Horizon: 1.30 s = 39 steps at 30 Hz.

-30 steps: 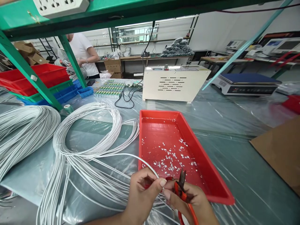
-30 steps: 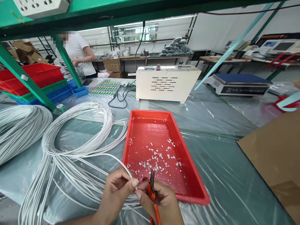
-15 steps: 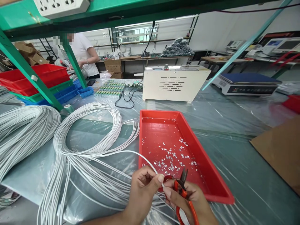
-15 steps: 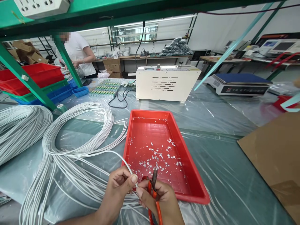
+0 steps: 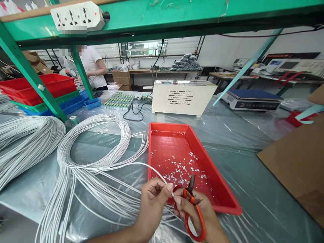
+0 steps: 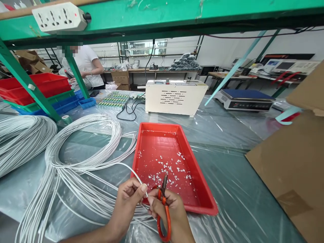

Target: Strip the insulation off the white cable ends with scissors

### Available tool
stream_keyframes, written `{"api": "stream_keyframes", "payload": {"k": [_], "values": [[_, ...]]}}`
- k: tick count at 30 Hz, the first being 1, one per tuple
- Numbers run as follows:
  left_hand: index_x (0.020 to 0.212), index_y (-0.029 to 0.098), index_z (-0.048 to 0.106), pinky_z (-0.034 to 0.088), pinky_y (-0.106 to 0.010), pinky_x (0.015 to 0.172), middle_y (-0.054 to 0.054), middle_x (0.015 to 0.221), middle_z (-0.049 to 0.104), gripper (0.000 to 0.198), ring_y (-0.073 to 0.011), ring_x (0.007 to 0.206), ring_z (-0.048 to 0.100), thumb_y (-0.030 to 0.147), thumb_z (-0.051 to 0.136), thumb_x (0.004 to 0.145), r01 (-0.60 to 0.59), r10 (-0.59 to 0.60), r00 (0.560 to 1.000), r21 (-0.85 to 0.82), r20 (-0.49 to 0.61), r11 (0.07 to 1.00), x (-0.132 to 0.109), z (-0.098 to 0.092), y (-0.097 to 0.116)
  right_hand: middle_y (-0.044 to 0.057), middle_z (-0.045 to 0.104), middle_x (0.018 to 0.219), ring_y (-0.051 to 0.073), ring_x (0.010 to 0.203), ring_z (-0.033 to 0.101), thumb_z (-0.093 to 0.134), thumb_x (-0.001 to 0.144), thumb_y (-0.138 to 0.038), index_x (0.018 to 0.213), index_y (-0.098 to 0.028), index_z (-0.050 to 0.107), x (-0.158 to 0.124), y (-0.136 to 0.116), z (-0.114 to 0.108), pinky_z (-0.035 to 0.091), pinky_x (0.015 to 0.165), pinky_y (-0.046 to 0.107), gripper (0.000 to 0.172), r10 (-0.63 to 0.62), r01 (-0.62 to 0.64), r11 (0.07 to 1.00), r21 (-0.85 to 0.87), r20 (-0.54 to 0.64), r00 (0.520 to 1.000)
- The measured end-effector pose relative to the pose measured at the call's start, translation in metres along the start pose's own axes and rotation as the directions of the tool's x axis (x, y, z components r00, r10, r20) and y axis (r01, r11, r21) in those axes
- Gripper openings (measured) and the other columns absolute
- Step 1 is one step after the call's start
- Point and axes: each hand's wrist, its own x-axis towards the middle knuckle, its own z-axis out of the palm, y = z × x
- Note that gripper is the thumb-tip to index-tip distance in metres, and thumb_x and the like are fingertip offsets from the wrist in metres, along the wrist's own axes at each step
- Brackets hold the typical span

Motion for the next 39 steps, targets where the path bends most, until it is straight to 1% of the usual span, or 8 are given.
{"api": "stream_keyframes", "payload": {"k": [6,12,17,21,26,31,35,39], "values": [[0.06,0.015,0.048,0.04,-0.02,0.043,0.002,0.047,0.057,0.024,-0.0093,0.041,0.051,0.029,0.054,0.078,-0.032,0.033,0.999,-0.028,0.038,0.999,-0.002,0.003,0.003,-0.006,0.048,0.04,0.007,0.038,0.042,0.077,0.053,-0.03,0.062,-0.014,0.061,-0.002,0.001,0.001,0.041,0.046,0.022,0.025,-0.039,0.038,0.998,0.039,0.016,0.999],[0.058,0.013,0.053,0.037,-0.017,0.046,0.002,0.048,0.056,0.023,-0.0071,0.045,0.05,0.027,0.057,0.077,-0.093,0.095,0.995,0.056,-0.023,0.994,-0.004,0.002,0.004,-0.003,0.054,0.045,0.01,0.042,0.048,0.078,0.051,-0.034,0.063,-0.014,0.061,-0.003,-0.001,0.001,0.041,0.048,0.022,0.029,-0.097,0.096,0.995,0.016,0.021,0.995],[0.058,0.013,0.052,0.038,-0.022,0.046,0.002,0.048,0.054,0.026,-0.0097,0.042,0.05,0.032,0.058,0.076,-0.067,0.068,0.998,0.054,-0.013,0.996,-0.001,-0.002,0.0,-0.002,0.057,0.048,0.01,0.046,0.053,0.08,0.049,-0.026,0.064,-0.014,0.064,-0.001,0.0,0.0,0.041,0.048,0.019,0.025,-0.136,0.136,0.989,-0.049,0.009,0.991],[0.059,0.012,0.053,0.036,-0.02,0.048,0.002,0.051,0.051,0.028,-0.0077,0.045,0.047,0.035,0.059,0.074,-0.044,0.047,0.997,0.051,-0.061,0.998,0.002,-0.004,-0.002,-0.002,0.057,0.049,0.011,0.049,0.053,0.077,0.054,-0.025,0.066,-0.014,0.066,0.001,-0.001,0.0,0.042,0.05,0.019,0.019,-0.197,0.204,0.975,-0.084,0.084,0.977],[0.061,0.011,0.056,0.038,-0.021,0.052,0.0,0.053,0.053,0.03,-0.0087,0.048,0.047,0.037,0.058,0.074,-0.006,0.006,1.0,-0.026,0.031,1.0,0.002,-0.001,0.01,0.002,0.059,0.056,0.014,0.055,0.055,0.074,0.058,-0.029,0.066,-0.013,0.067,0.002,-0.016,0.005,0.045,0.053,0.023,0.019,-0.284,0.31,0.942,-0.133,0.179,0.942],[0.08,0.01,0.063,0.039,-0.021,0.059,-0.002,0.061,0.058,0.022,-0.0102,0.058,0.051,0.031,0.064,0.07,-0.058,0.053,0.996,0.069,0.076,0.996,0.002,-0.002,0.03,0.0,0.059,0.054,0.012,0.051,0.054,0.073,0.059,-0.028,0.066,-0.013,0.067,0.002,-0.035,0.011,0.046,0.053,0.023,0.018,-0.328,0.36,0.915,-0.183,0.181,0.927],[0.069,0.011,0.062,0.039,-0.022,0.06,0.0,0.058,0.056,0.019,-0.0097,0.057,0.05,0.03,0.066,0.068,-0.057,0.047,0.993,0.098,0.105,0.994,0.018,-0.002,0.037,-0.002,0.058,0.052,0.009,0.048,0.054,0.073,0.058,-0.022,0.066,-0.014,0.067,0.009,-0.039,0.012,0.043,0.049,0.018,0.013,-0.352,0.371,0.92,-0.127,0.146,0.925],[0.068,0.011,0.061,0.039,-0.021,0.058,0.0,0.058,0.056,0.019,-0.0087,0.055,0.049,0.03,0.065,0.069,-0.007,-0.004,0.986,0.066,0.167,0.998,0.034,0.001,0.034,-0.002,0.059,0.054,0.008,0.046,0.052,0.071,0.061,-0.023,0.067,-0.014,0.066,0.018,-0.035,0.007,0.043,0.049,0.017,0.012,-0.356,0.362,0.932,-0.029,0.119,0.927]]}}
